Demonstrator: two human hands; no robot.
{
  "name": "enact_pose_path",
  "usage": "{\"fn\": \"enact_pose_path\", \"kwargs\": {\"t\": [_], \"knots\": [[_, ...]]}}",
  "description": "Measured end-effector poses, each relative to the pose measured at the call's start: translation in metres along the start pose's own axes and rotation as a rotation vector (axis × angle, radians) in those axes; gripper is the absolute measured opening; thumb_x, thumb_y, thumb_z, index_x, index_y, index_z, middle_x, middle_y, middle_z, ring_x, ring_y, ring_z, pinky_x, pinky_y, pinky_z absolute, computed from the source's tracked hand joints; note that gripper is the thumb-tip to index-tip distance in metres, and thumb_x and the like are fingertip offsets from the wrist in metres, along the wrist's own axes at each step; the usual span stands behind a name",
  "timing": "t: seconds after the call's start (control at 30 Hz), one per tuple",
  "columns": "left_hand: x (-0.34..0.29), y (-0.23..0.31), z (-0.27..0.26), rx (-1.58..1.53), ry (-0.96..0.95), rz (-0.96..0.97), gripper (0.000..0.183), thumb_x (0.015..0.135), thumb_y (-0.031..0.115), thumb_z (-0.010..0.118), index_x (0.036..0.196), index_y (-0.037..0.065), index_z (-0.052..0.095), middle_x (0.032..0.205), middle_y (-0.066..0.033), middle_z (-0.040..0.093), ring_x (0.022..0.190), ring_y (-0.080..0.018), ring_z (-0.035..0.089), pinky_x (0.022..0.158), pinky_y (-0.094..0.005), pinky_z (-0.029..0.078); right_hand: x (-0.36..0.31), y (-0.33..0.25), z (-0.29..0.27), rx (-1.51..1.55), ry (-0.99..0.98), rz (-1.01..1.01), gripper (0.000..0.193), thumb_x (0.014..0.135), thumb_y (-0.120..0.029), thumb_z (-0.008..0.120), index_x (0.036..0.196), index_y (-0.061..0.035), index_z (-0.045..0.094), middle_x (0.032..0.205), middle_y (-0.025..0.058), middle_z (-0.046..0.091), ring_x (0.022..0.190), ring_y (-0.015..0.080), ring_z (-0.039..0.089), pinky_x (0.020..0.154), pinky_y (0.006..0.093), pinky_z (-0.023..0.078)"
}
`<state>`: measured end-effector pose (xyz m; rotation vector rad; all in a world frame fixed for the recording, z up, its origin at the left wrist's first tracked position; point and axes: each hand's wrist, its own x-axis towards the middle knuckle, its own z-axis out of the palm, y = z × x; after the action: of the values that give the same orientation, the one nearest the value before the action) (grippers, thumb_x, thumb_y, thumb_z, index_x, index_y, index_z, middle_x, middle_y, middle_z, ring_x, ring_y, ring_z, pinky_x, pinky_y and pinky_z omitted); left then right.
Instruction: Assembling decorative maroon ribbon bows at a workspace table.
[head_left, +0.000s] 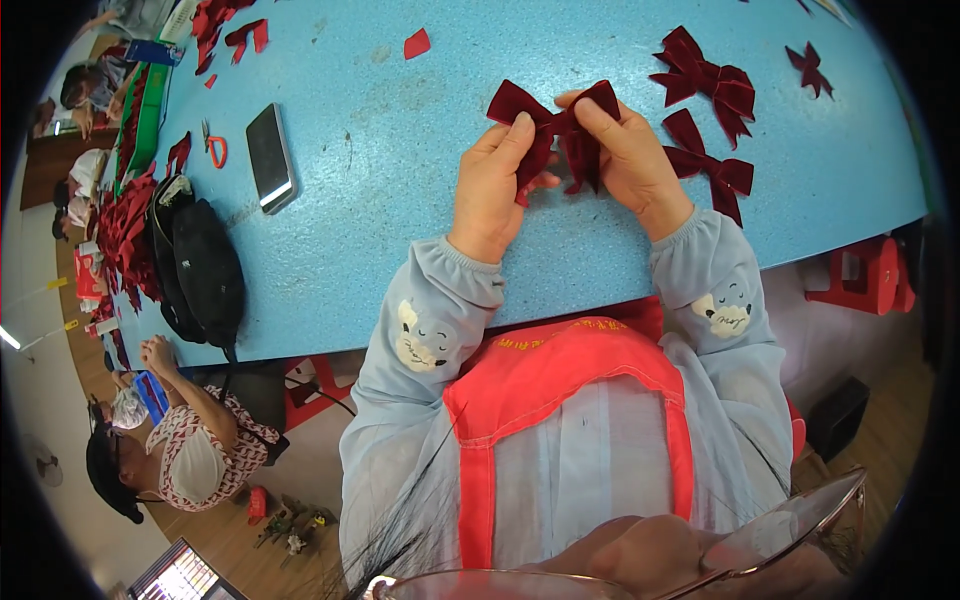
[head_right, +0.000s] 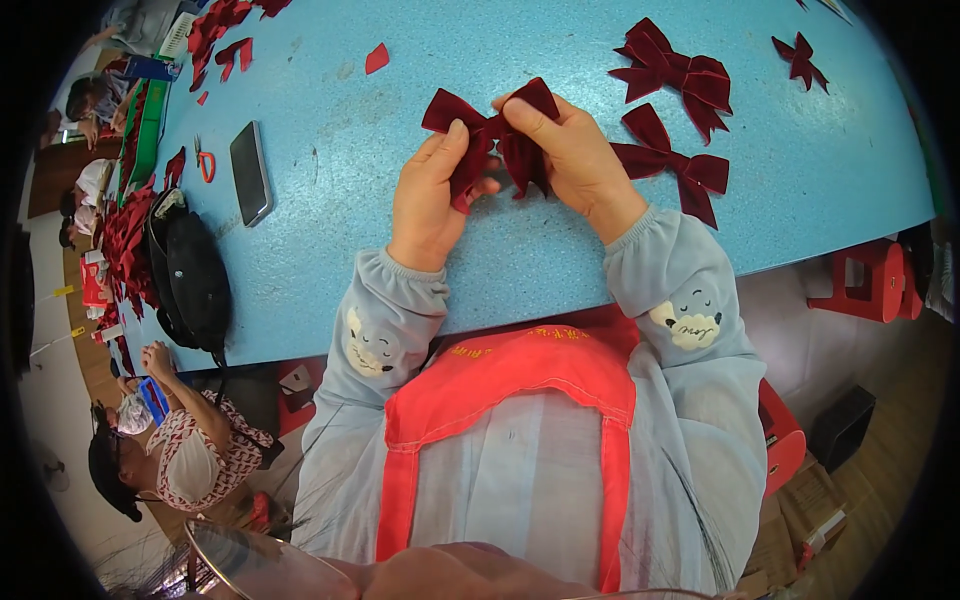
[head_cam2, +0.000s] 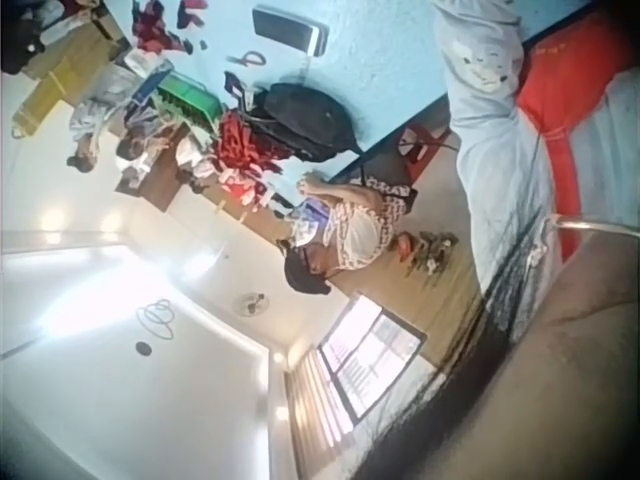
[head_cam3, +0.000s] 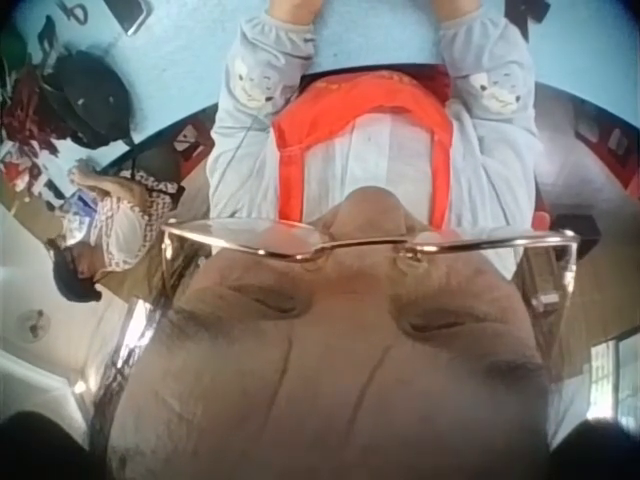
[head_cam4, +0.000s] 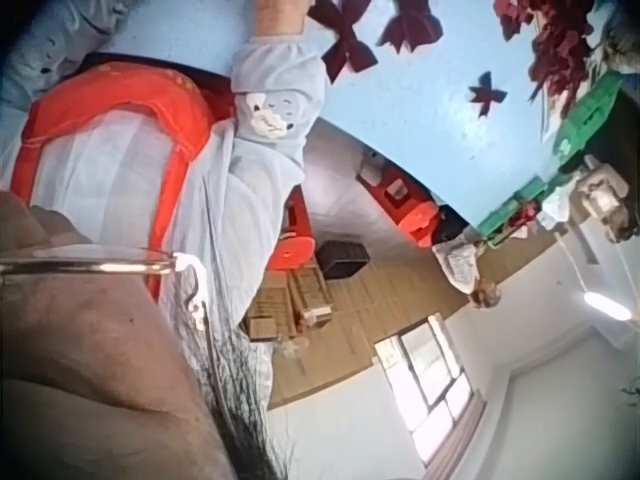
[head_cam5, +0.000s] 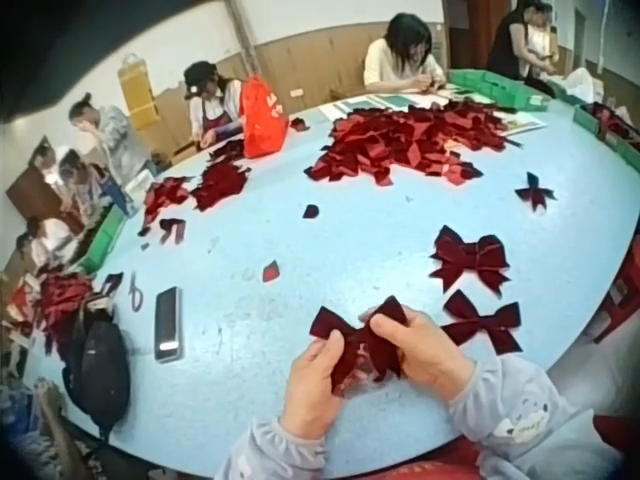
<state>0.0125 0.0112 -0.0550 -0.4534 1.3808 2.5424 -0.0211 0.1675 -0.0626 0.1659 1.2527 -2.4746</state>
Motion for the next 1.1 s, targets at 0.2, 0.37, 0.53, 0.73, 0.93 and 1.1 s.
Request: {"fn": "enact_pose_path", "kwargs": {"t": [0.2,0.37,0.53,0.73,0.93,1.1], "knots": [[-0.004,-0.002,0.008,-0.160,-0.033,0.012,0.024,0.092,0.022,0.058,0.100,-0.001,0.061,0.087,-0.0067,0.064,0.071,-0.0135,0.060,0.063,-0.0259,0.051,-0.001,-0.005,0.001,-0.049,0.011,-0.023,0.022,0.090,-0.019,0.062,0.103,-0.0017,0.064,0.097,0.0052,0.065,0.090,0.0150,0.061,0.080,0.0302,0.050],[-0.006,-0.004,-0.002,0.190,-0.090,0.042,0.019,0.090,0.015,0.060,0.099,-0.002,0.062,0.088,-0.0065,0.064,0.075,-0.0124,0.059,0.066,-0.0275,0.051,0.001,-0.005,-0.002,-0.029,0.086,-0.064,0.023,0.090,-0.020,0.061,0.103,-0.0013,0.064,0.096,0.0050,0.065,0.086,0.0146,0.061,0.076,0.0289,0.050],[-0.014,0.001,-0.003,0.655,-0.155,0.086,0.020,0.087,0.013,0.063,0.100,-0.003,0.062,0.089,-0.0060,0.064,0.078,-0.0124,0.059,0.070,-0.0284,0.051,0.005,-0.005,-0.016,0.054,0.084,-0.095,0.024,0.090,-0.020,0.062,0.103,-0.0008,0.064,0.096,0.0049,0.065,0.084,0.0135,0.060,0.074,0.0266,0.049],[-0.011,0.027,-0.004,0.349,-0.110,0.145,0.024,0.083,0.013,0.068,0.100,-0.004,0.062,0.090,-0.0066,0.065,0.079,-0.0116,0.060,0.069,-0.0266,0.049,-0.004,-0.011,-0.003,-0.062,0.064,-0.111,0.023,0.089,-0.020,0.062,0.102,-0.0011,0.064,0.095,0.0041,0.065,0.083,0.0127,0.060,0.073,0.0257,0.048],[-0.003,0.020,0.018,0.272,-0.114,0.023,0.019,0.082,0.014,0.068,0.092,-0.002,0.064,0.083,-0.0064,0.066,0.074,-0.0111,0.060,0.065,-0.0253,0.047,-0.008,-0.011,0.003,-0.138,0.025,-0.129,0.022,0.089,-0.019,0.062,0.102,-0.0017,0.063,0.094,0.0034,0.064,0.084,0.0121,0.059,0.073,0.0260,0.048],[-0.002,0.011,0.022,0.466,-0.030,0.094,0.012,0.083,0.014,0.068,0.085,0.002,0.065,0.074,-0.0039,0.064,0.061,-0.0085,0.055,0.054,-0.0238,0.043,-0.004,-0.010,-0.006,-0.183,0.017,-0.108,0.021,0.088,-0.018,0.063,0.102,-0.0023,0.062,0.093,0.0031,0.064,0.086,0.0122,0.059,0.073,0.0262,0.048]]}}
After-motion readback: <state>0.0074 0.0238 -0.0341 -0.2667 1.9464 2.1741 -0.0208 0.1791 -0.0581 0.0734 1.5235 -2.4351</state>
